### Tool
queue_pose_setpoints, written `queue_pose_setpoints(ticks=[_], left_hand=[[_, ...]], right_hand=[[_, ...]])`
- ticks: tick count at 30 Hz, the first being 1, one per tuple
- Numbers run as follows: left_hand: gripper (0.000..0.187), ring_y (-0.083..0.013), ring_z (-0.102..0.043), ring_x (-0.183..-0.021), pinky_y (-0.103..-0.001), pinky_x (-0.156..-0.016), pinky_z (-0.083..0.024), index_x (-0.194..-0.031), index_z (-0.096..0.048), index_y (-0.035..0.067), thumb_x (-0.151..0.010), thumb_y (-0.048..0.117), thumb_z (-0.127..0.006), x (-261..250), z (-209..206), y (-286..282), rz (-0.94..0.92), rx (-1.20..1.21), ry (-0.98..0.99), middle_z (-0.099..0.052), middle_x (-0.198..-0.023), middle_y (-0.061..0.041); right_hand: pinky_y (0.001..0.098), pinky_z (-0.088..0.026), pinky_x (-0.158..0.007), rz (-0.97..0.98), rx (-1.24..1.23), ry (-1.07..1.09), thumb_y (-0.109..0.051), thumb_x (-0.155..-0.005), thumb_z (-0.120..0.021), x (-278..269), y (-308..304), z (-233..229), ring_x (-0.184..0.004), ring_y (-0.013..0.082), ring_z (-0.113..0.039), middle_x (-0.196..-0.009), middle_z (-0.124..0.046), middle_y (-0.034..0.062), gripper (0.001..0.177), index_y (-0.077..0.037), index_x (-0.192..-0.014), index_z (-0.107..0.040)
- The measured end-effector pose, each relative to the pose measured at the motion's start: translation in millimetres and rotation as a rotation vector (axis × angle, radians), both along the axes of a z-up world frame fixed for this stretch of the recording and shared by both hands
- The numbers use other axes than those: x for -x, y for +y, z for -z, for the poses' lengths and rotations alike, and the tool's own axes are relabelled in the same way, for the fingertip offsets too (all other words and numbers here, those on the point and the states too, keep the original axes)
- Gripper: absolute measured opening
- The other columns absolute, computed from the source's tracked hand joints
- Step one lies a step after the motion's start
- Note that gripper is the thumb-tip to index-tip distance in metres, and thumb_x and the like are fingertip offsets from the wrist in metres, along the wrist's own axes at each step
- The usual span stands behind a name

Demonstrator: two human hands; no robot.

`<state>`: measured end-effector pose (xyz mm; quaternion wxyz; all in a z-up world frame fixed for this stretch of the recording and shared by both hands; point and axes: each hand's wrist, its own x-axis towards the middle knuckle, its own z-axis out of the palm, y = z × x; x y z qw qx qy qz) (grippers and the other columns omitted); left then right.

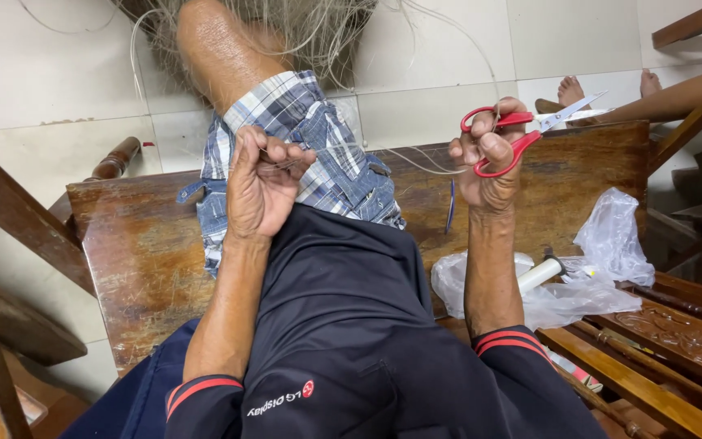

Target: Trimming and repairing a fishing net using scissors

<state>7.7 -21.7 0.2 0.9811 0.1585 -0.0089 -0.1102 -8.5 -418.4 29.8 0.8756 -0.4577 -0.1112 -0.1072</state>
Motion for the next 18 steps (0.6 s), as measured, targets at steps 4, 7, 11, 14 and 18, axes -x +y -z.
queue_pose_setpoints(ticks=[4, 7, 11, 14, 18], left_hand=[[0.02, -0.0258, -0.085, -0.099, -0.058, -0.113, -0.075, -0.122, -0.06, 0.014, -0.129, 0.033, -0.059, -1, -5, -3, 0.016, 0.006, 0.008, -0.071, -0.088, -0.005], [0.019, -0.0183, -0.076, -0.079, -0.049, -0.097, -0.077, -0.12, -0.061, 0.014, -0.127, 0.031, -0.064, -1, -6, -7, -0.025, -0.143, 0.019, -0.061, -0.079, 0.0], [0.023, -0.0129, -0.069, -0.067, -0.039, -0.078, -0.074, -0.12, -0.065, 0.011, -0.122, 0.031, -0.075, 1, -10, -11, -0.013, -0.334, 0.061, -0.057, -0.075, 0.002], [0.026, -0.0114, -0.067, -0.064, -0.034, -0.068, -0.07, -0.125, -0.069, 0.007, -0.118, 0.029, -0.081, 3, -11, -14, 0.023, -0.382, 0.094, -0.06, -0.077, -0.001], [0.029, -0.01, -0.068, -0.064, -0.028, -0.055, -0.061, -0.13, -0.073, 0.004, -0.117, 0.027, -0.082, 4, -7, -13, 0.121, -0.384, 0.137, -0.071, -0.089, -0.007]], right_hand=[[0.0407, -0.078, -0.093, -0.015, -0.018, 0.02, -0.007, -0.113, -0.076, 0, 9, 4, -0.076, 0.0104, -0.073, -0.117, -0.073, 0.006, 0.052, -0.02, -0.157, -0.052], [0.0423, -0.078, -0.094, -0.043, -0.03, 0.026, -0.005, -0.113, -0.075, 0, 6, 4, -0.078, 0.0116, -0.074, -0.119, -0.073, 0.0073, 0.052, -0.019, -0.157, -0.051], [0.0429, -0.078, -0.094, -0.029, -0.002, 0.018, -0.006, -0.113, -0.074, -2, 0, 3, -0.076, 0.011, -0.073, -0.118, -0.072, 0.0071, 0.054, -0.02, -0.158, -0.049], [0.0438, -0.078, -0.094, -0.034, 0.012, 0.016, -0.007, -0.112, -0.075, -2, 2, -1, -0.075, 0.0115, -0.072, -0.118, -0.073, 0.0074, 0.055, -0.02, -0.158, -0.048], [0.0438, -0.078, -0.091, -0.043, 0.044, 0.023, -0.008, -0.111, -0.076, -5, 3, -4, -0.073, 0.0114, -0.072, -0.116, -0.073, 0.0075, 0.054, -0.019, -0.156, -0.048]])
